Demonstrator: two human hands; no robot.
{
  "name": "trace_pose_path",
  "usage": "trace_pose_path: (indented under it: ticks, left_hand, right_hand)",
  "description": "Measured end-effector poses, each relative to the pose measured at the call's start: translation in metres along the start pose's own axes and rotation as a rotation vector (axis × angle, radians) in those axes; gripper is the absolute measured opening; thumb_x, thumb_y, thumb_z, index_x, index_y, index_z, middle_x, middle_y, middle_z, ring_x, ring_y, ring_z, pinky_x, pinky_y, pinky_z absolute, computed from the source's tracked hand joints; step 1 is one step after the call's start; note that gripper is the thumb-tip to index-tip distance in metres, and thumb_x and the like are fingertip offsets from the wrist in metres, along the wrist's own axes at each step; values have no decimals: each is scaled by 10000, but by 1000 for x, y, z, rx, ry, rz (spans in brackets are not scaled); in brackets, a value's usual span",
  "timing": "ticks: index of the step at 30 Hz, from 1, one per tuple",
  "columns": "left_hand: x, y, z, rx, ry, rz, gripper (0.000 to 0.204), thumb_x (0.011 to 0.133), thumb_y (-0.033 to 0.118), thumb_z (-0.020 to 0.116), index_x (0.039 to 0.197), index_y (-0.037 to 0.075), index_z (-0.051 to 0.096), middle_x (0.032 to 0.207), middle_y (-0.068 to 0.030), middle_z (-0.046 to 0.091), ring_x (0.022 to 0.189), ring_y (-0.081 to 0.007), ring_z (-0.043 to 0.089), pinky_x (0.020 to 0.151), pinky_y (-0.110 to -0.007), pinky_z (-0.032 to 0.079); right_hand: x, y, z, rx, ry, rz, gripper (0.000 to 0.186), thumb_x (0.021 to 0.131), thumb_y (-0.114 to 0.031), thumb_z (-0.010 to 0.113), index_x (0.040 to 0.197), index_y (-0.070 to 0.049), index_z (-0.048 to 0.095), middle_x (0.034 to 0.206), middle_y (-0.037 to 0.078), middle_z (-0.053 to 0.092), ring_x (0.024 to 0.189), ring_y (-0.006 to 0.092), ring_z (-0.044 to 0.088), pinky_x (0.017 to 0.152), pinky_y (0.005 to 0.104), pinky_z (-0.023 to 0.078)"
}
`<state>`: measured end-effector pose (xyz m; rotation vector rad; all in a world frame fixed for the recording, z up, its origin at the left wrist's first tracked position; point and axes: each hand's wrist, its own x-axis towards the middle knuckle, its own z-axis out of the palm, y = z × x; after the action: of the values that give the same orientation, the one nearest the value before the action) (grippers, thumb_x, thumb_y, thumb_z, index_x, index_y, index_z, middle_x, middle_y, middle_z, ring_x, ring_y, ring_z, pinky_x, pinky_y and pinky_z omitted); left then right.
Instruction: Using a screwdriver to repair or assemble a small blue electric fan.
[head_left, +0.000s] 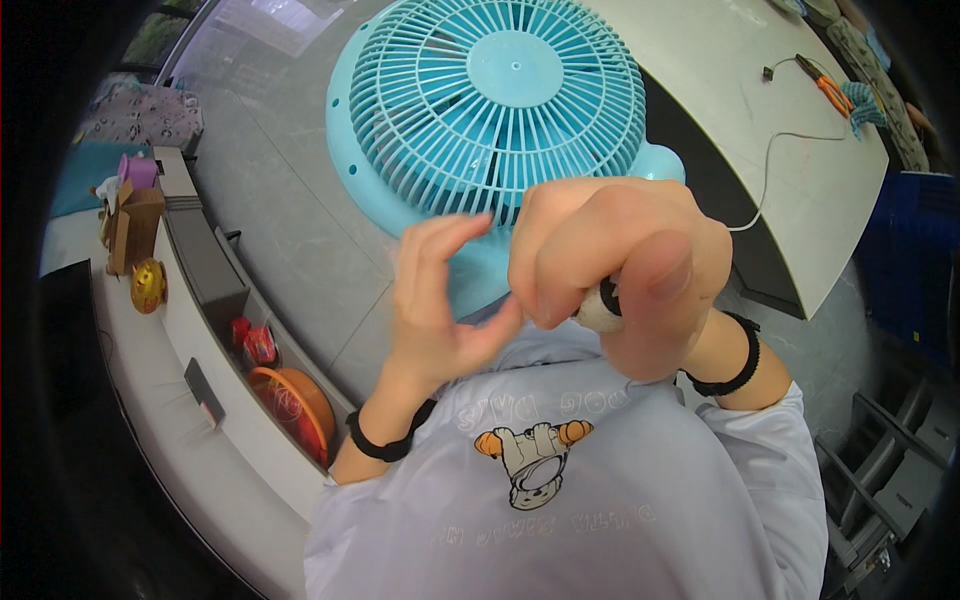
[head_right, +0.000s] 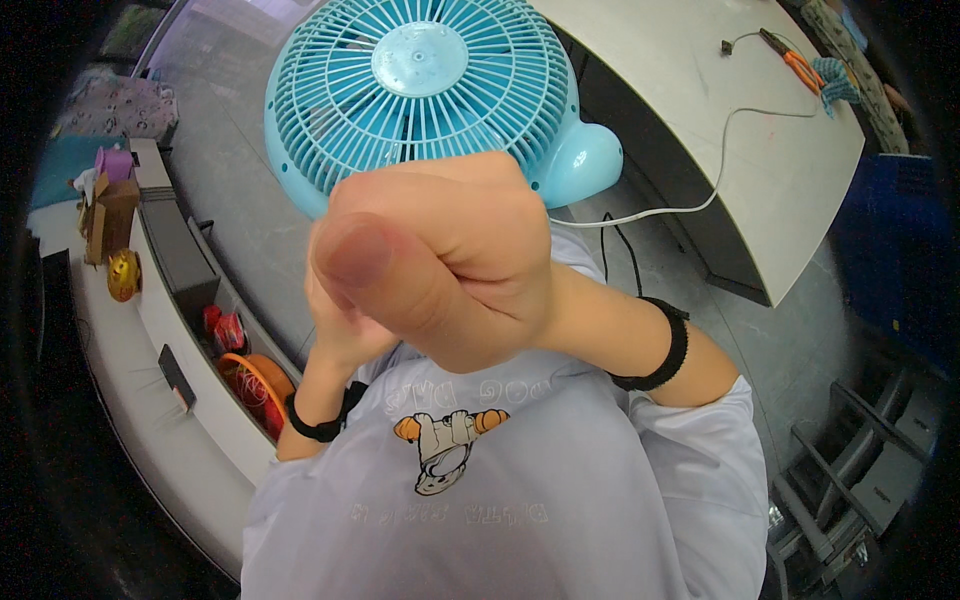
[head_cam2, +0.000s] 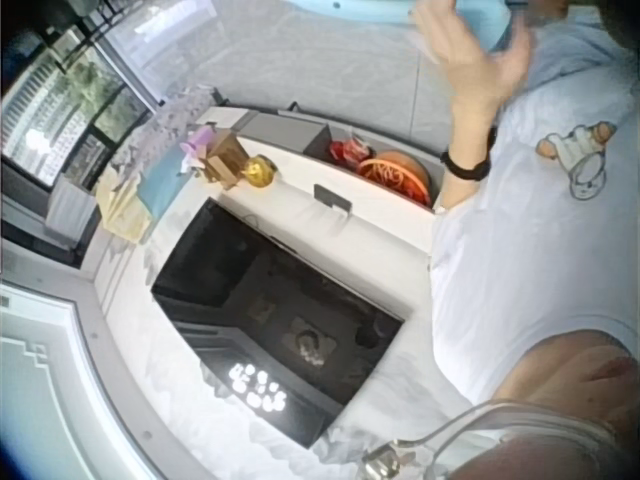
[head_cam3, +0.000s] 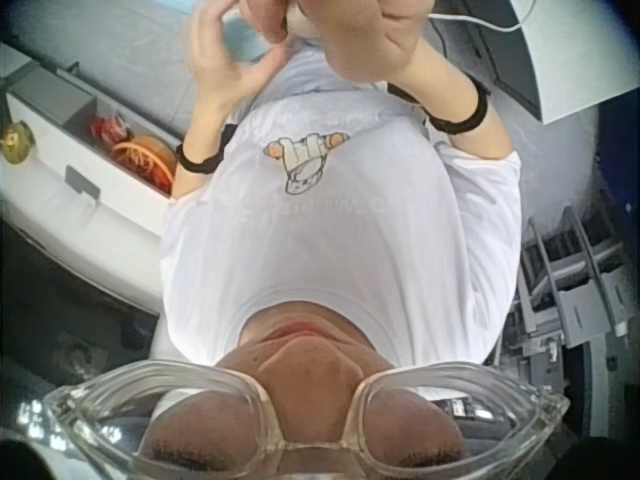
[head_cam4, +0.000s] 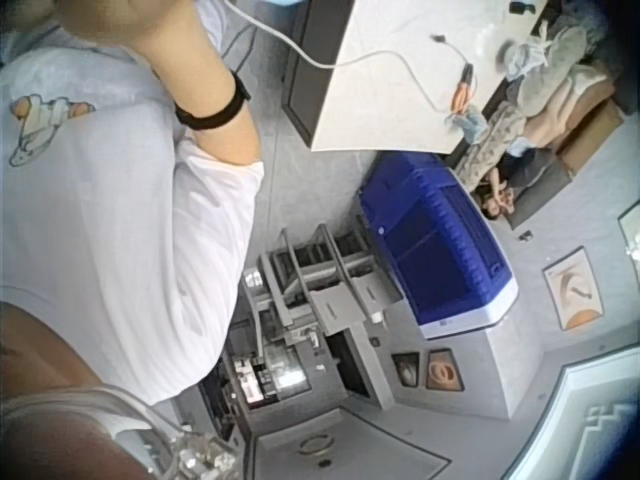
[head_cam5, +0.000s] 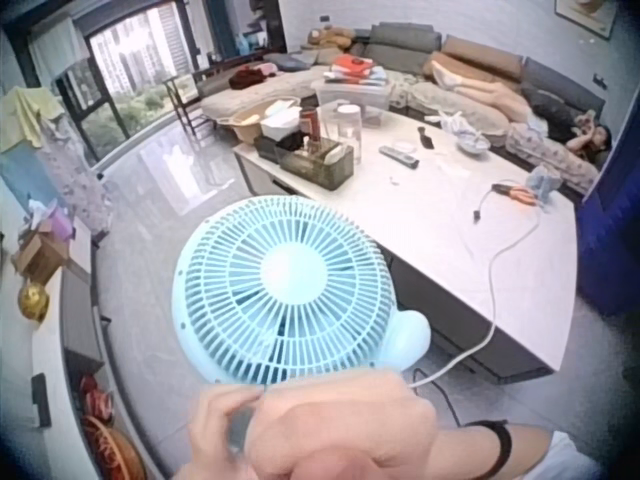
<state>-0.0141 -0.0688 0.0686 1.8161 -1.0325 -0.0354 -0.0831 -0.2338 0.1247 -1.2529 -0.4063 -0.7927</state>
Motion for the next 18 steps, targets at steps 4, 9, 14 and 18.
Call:
trace_pose_path:
  ticks: [4, 9, 14, 18]
  left_hand:
    - [15, 9, 32, -138, -68, 108, 484, 688, 46, 836, 1136, 79, 657, 1130, -82, 677, 999, -304, 672, 821, -386, 530]
    - [40, 1, 66, -182, -96, 347, 517, 728, 23, 816, 1205, 84, 628, 1166, -84, 667, 957, -269, 716, 724, -327, 572]
    - [47, -7, 45, -507, -508, 61, 437, 803, 115, 810, 1191, 76, 614, 1147, -85, 652, 1007, -249, 687, 805, -313, 556]
    - [64, 8, 30, -482, -555, 79, 423, 831, 134, 805, 1197, 70, 604, 1154, -83, 647, 1017, -228, 680, 825, -314, 553]
  right_hand:
    - [3, 4, -5, -148, -24, -169, 292, 1048, -128, 542, 795, -17, 638, 683, 40, 640, 558, 147, 600, 540, 267, 454]
    - [13, -19, -31, -365, -178, -55, 183, 929, -113, 659, 764, -36, 643, 695, 62, 645, 635, 195, 628, 740, 365, 457]
    - [30, -34, -26, 136, -423, 314, 174, 828, 2, 691, 670, -23, 623, 658, 84, 641, 594, 178, 650, 594, 289, 503]
    - [17, -15, -18, -79, -200, 70, 376, 965, -124, 708, 614, -29, 614, 544, 51, 551, 433, 128, 476, 440, 285, 363]
